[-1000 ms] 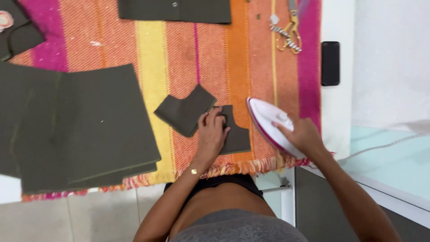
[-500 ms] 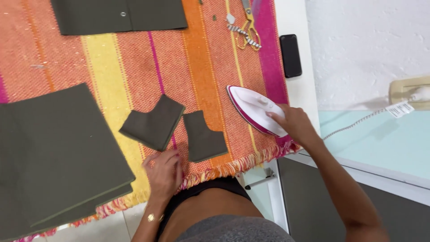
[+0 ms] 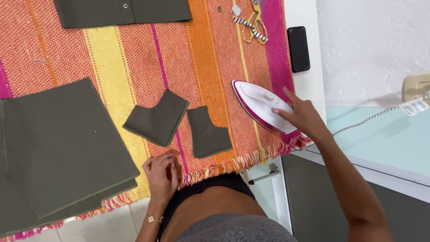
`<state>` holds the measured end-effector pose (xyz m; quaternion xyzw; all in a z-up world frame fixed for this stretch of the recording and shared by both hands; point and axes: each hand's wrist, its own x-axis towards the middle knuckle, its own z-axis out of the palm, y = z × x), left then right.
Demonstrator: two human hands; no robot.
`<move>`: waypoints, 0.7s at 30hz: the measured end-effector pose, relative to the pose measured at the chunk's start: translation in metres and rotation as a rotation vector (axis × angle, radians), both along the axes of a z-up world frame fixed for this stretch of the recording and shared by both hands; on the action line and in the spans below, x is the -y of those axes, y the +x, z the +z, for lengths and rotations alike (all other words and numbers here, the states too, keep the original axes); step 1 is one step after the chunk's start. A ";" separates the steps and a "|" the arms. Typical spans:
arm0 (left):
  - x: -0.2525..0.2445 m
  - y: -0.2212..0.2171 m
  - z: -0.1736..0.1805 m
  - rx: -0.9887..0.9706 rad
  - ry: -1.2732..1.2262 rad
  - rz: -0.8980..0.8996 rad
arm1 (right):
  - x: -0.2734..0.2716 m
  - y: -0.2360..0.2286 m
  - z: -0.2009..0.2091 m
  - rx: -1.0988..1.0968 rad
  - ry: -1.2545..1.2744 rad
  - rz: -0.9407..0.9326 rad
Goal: The person irons small pieces of dark green fabric on a colorful striped mat. They use a white and pink iron to press the fabric pieces, then place small cartoon patches onto them. The person also handles a larger piece of fabric and a completed shirt.
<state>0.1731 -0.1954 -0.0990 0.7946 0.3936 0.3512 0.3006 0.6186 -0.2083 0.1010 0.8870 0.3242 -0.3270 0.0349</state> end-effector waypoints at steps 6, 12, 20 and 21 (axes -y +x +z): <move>-0.001 0.003 0.007 0.036 -0.018 0.015 | 0.007 0.013 -0.014 -0.068 0.079 0.083; -0.004 0.007 0.014 0.041 -0.039 0.053 | 0.011 0.013 -0.015 0.020 0.041 0.018; -0.004 0.008 0.016 0.036 -0.005 0.051 | 0.010 0.014 -0.009 -0.223 0.288 0.085; -0.005 0.008 0.017 0.035 -0.002 0.052 | 0.011 0.013 -0.009 -0.223 0.290 0.087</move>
